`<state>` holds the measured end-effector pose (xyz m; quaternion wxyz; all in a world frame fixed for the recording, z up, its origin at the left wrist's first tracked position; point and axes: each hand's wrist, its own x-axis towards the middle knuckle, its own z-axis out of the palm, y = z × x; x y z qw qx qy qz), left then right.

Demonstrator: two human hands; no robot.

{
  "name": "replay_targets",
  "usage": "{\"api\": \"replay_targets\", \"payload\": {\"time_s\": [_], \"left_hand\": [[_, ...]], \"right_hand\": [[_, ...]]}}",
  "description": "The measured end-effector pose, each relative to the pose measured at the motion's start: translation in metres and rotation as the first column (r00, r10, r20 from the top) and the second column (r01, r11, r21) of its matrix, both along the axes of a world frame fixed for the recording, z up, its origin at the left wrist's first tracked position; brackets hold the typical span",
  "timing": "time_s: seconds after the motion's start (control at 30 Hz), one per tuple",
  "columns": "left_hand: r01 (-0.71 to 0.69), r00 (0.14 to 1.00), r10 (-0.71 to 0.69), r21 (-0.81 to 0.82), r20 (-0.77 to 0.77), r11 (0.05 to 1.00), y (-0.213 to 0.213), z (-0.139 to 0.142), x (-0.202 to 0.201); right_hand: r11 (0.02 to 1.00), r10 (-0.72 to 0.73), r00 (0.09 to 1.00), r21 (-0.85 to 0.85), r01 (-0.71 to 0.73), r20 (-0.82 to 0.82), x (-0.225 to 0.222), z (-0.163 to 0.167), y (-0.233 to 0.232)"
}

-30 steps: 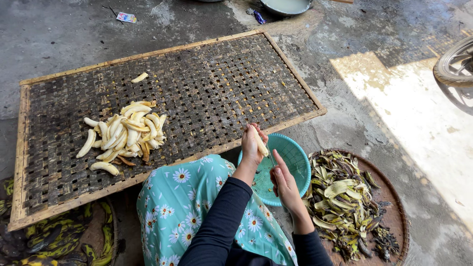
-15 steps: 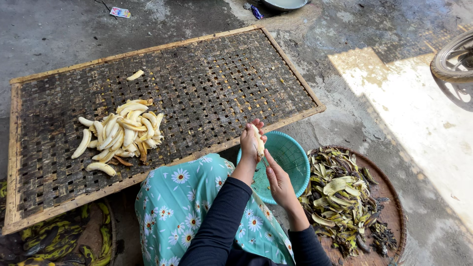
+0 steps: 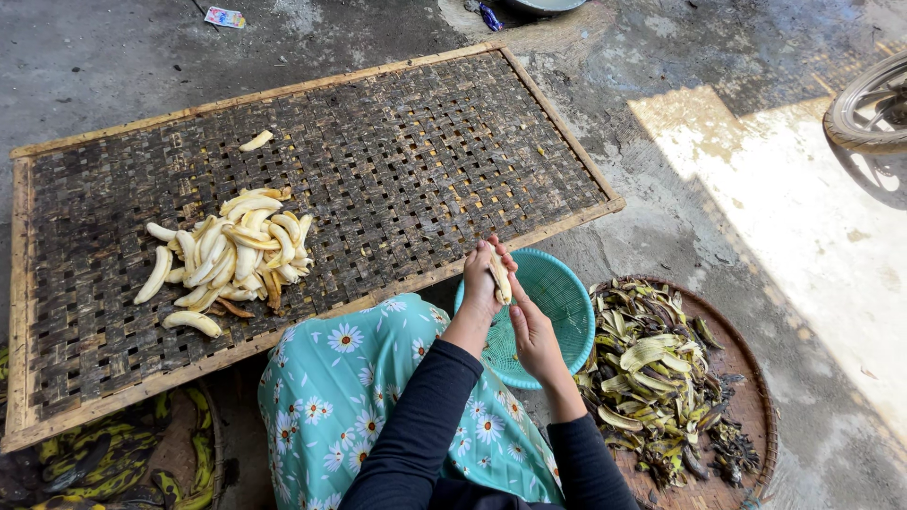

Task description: The person sits on the ground and peels bananas with a knife, cutting the peel and pulling it off by hand. Peeled bananas are placed on a woven bamboo mat while the peels are dropped onto a round tray of discarded peels.

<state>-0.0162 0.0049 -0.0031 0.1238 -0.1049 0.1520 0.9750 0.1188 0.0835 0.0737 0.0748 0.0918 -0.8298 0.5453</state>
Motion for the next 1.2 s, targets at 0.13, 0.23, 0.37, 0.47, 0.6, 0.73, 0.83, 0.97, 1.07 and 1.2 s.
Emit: {"api": "replay_targets", "payload": {"time_s": [0.13, 0.23, 0.37, 0.47, 0.6, 0.73, 0.83, 0.97, 1.07, 1.2], "left_hand": [[0.041, 0.998, -0.039, -0.025, 0.044, 0.999, 0.0, 0.006, 0.004], [0.077, 0.996, -0.075, -0.047, 0.055, 0.996, -0.001, 0.007, 0.006], [0.065, 0.997, -0.062, -0.056, 0.044, 0.996, -0.001, 0.002, 0.007], [-0.013, 0.997, 0.009, -0.051, -0.073, 0.999, 0.0, 0.0, 0.007], [0.002, 0.999, 0.007, -0.194, 0.045, 0.981, -0.006, 0.01, 0.01], [0.028, 0.999, -0.025, -0.118, 0.028, 0.993, -0.018, 0.028, 0.01], [0.147, 0.987, -0.159, -0.309, -0.014, 0.94, -0.027, 0.036, -0.002], [0.16, 0.986, -0.134, -0.371, 0.095, 0.915, -0.054, 0.039, -0.05], [-0.104, 0.987, 0.159, -0.648, 0.027, 0.755, -0.112, 0.04, -0.094], [-0.15, 0.848, 0.512, -0.989, -0.134, -0.011, -0.234, 0.044, -0.128]], "right_hand": [[1.0, -0.024, 1.0, 0.008, 0.024, 0.018, -0.01, -0.003, 0.0], [0.999, -0.027, 1.0, 0.027, 0.027, 0.0, -0.017, -0.006, 0.001], [0.997, -0.067, 0.997, 0.036, 0.066, 0.046, -0.026, -0.013, 0.0], [0.994, -0.108, 0.992, 0.024, 0.107, 0.065, -0.032, -0.018, -0.005], [0.979, -0.181, 0.977, 0.114, 0.168, 0.116, -0.039, -0.013, -0.013], [0.874, -0.283, 0.956, 0.43, 0.225, 0.077, -0.041, 0.01, -0.02], [0.667, -0.306, 0.951, 0.702, 0.249, -0.046, -0.053, 0.031, -0.024], [0.524, -0.335, 0.917, 0.766, 0.373, -0.218, -0.078, 0.046, -0.019], [0.674, -0.42, 0.904, 0.643, 0.364, -0.072, -0.091, 0.041, 0.0], [0.73, -0.386, 0.916, 0.569, 0.378, -0.114, -0.085, 0.009, 0.024]]}}
